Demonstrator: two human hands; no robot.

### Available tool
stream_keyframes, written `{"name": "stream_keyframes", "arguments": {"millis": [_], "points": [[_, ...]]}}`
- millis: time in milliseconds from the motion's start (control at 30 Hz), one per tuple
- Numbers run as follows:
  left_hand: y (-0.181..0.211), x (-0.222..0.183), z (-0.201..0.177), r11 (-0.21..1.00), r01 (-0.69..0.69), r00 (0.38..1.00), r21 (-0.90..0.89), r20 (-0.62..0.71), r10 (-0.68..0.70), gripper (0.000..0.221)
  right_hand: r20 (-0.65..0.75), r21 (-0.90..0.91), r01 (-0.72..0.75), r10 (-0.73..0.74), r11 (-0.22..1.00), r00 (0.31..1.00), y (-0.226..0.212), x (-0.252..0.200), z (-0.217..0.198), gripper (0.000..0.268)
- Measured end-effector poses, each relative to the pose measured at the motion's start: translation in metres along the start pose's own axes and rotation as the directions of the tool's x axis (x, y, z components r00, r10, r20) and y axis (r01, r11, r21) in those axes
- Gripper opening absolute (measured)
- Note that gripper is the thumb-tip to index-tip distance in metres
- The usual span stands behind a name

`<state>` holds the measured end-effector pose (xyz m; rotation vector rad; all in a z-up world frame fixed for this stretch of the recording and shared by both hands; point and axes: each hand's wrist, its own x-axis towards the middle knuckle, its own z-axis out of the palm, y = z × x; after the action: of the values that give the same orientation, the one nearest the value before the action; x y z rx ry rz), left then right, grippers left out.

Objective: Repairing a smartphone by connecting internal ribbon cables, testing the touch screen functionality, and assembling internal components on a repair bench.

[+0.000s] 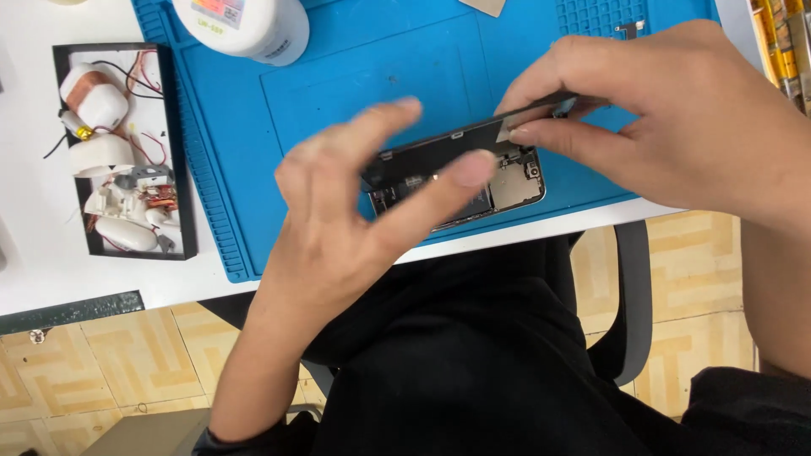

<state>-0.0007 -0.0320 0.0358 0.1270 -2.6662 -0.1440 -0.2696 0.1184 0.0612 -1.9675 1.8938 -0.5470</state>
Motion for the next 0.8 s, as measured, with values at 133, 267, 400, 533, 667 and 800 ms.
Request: {"name": "stream_keyframes", "arguments": {"millis": [133, 267, 400, 533, 667, 800], "points": [[-0.009, -0.023, 0.009, 0.805, 0.365, 0.924, -0.469, 0.073, -0.376, 0.121, -0.001, -0.110, -0.044, 0.044, 0.993, 0.999, -0.002, -0.008, 0.006, 0.018], [-0.007, -0.018, 0.011, 0.599, 0.411, 0.889, -0.687, 0.157, -0.431, 0.072, 0.023, -0.138, -0.029, 0.033, 0.990, 0.999, 0.002, -0.015, 0.015, 0.026], [-0.002, -0.014, 0.016, 0.593, 0.405, 0.876, -0.696, 0.110, -0.469, 0.027, 0.033, -0.186, 0.088, -0.083, 0.979, 0.996, 0.006, -0.015, 0.022, 0.026], [-0.003, -0.005, 0.012, 0.591, 0.423, 0.867, -0.687, 0.117, -0.484, 0.010, 0.047, -0.147, 0.059, -0.053, 0.987, 0.997, 0.005, -0.011, 0.021, 0.028], [-0.005, -0.006, 0.011, 0.571, 0.406, 0.878, -0.713, 0.131, -0.460, 0.011, 0.026, -0.110, 0.127, -0.125, 0.986, 0.992, 0.006, -0.010, 0.021, 0.030], [-0.007, -0.006, 0.010, 0.554, 0.381, 0.890, -0.740, 0.131, -0.438, 0.013, 0.035, -0.126, 0.163, -0.160, 0.978, 0.986, -0.003, -0.007, 0.013, 0.042]]}}
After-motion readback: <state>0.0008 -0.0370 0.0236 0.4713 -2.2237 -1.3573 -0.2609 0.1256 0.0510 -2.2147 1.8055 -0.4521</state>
